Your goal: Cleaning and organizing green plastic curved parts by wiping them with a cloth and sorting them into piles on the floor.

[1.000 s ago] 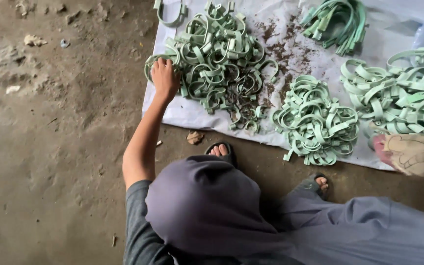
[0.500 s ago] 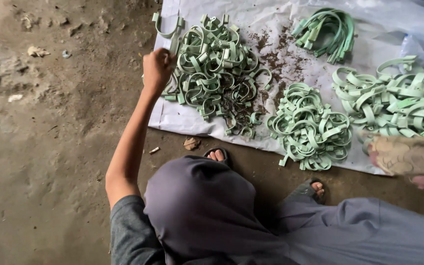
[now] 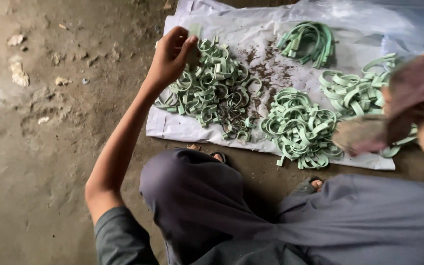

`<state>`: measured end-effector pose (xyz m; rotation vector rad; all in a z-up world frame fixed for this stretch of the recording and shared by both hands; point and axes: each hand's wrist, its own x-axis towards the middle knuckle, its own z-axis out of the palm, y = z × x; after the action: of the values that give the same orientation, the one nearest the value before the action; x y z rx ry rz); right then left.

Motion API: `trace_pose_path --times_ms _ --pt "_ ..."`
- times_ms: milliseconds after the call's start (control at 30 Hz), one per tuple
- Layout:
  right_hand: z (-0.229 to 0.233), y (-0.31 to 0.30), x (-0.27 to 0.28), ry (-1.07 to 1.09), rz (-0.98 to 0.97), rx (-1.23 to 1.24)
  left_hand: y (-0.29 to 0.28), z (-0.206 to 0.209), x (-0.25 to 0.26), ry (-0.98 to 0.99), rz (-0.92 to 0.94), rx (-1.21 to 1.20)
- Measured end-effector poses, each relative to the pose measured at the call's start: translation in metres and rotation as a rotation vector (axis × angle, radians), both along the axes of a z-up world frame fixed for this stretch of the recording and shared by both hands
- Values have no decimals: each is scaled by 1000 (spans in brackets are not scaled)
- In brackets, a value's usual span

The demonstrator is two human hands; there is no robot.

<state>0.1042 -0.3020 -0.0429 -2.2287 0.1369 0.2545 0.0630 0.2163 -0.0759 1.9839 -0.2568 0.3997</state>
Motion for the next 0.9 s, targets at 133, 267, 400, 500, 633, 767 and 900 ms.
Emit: trace_pose_path --times_ms 133,267,400,500,633,767,900 --pt "41 55 -47 -313 283 586 -71 77 -46 202 -252 -358" --pt "66 85 -67 -548 632 581 -129 120 -111 195 -445 -505" --pt "74 94 -87 -491 716 644 -175 109 -157 129 -290 -479" --pt "76 97 -99 -501 708 627 -206 85 -174 43 74 -281" --pt "80 97 -103 -213 771 763 -240 54 -157 -27 216 -726" --pt "78 95 -98 -134 771 820 -251 32 -129 -106 176 -807" --pt "46 83 -92 -234 663 670 -246 30 -132 -126 67 -742"
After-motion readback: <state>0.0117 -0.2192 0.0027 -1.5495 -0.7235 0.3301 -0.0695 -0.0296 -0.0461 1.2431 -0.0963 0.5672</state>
